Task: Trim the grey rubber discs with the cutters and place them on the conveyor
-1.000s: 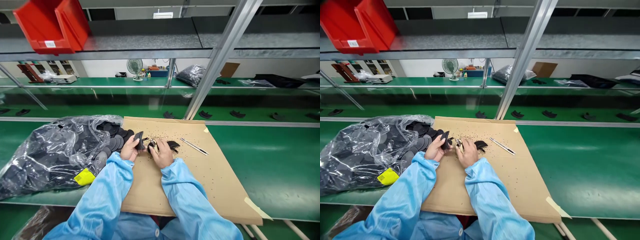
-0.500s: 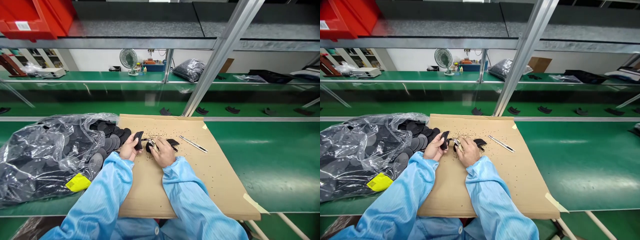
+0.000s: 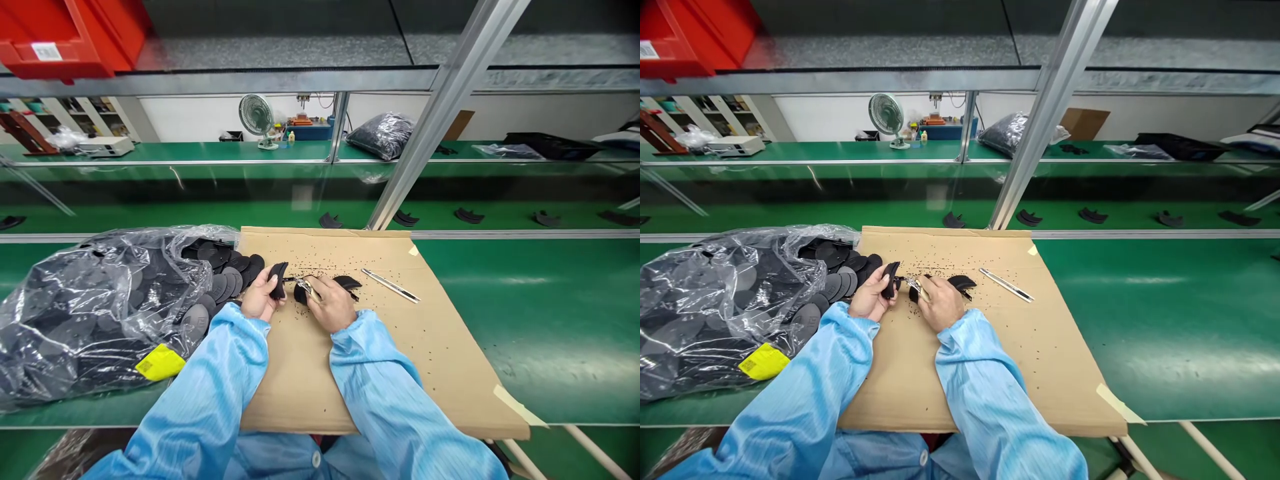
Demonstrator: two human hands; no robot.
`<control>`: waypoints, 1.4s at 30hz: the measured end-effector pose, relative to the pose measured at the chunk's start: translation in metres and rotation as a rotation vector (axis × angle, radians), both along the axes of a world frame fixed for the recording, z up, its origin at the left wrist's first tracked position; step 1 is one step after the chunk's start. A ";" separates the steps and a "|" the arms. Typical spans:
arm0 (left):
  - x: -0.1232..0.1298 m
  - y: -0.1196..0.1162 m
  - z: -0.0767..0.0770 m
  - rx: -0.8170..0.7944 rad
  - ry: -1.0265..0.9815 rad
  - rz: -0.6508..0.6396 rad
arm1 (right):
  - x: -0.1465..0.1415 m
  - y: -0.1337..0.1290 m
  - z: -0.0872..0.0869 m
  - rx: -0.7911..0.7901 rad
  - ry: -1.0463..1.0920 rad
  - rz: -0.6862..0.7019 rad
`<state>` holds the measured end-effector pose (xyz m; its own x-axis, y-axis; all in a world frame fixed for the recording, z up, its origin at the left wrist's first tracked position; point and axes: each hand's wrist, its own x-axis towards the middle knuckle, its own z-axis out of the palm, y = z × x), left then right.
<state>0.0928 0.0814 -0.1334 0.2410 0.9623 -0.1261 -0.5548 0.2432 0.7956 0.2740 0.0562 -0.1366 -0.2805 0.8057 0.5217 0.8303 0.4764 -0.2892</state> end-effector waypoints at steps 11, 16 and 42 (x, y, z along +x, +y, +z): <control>0.004 -0.002 0.005 -0.014 0.073 0.126 | 0.000 -0.003 -0.004 -0.109 0.251 -0.039; 0.002 0.000 0.003 0.002 0.016 0.160 | 0.001 -0.002 -0.004 -0.065 0.355 -0.108; -0.007 0.003 0.001 -0.138 -0.156 -0.129 | -0.017 -0.013 0.004 -0.149 -0.047 0.078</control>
